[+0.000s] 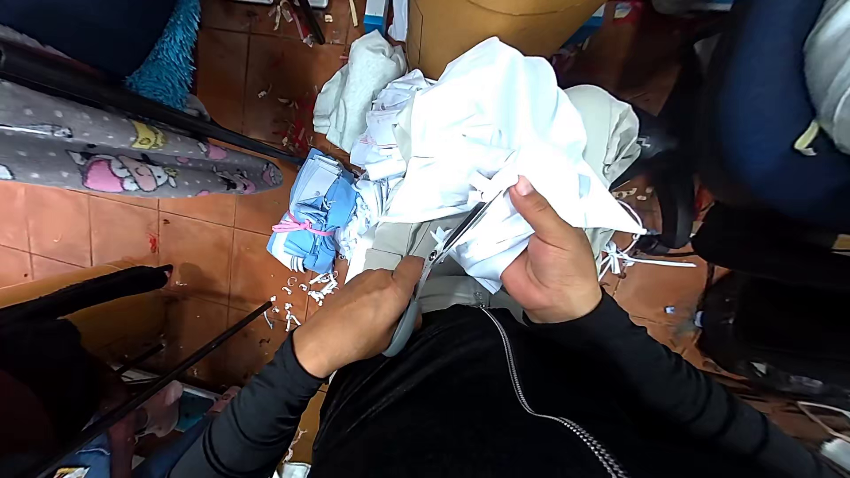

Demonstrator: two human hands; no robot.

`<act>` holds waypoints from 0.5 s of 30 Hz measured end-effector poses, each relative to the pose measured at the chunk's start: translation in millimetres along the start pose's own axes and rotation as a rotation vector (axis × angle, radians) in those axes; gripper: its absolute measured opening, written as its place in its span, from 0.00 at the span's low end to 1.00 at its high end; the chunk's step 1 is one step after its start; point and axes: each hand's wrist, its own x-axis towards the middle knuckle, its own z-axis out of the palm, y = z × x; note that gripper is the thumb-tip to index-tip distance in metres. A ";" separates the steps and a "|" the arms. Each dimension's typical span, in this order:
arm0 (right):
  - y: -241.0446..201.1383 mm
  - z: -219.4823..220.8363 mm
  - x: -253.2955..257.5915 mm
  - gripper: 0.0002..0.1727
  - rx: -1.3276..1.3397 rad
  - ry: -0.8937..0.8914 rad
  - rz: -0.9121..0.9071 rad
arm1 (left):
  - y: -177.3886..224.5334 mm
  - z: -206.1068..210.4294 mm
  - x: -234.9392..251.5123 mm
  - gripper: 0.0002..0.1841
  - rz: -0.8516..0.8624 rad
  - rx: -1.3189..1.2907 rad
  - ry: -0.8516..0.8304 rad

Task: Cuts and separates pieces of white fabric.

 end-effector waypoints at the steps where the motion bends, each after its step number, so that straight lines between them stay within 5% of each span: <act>1: 0.2 0.4 -0.4 0.10 -0.016 -0.003 -0.015 | 0.7 -0.2 0.1 0.20 -0.012 0.012 0.007; 8: 0.5 -2.6 -3.2 0.15 -0.124 -0.022 -0.099 | 0.5 -2.0 6.1 0.22 -0.026 0.028 -0.004; 15: -2.2 -2.5 -6.0 0.13 -0.083 0.001 0.037 | -0.9 -0.2 9.5 0.18 0.036 -0.043 -0.016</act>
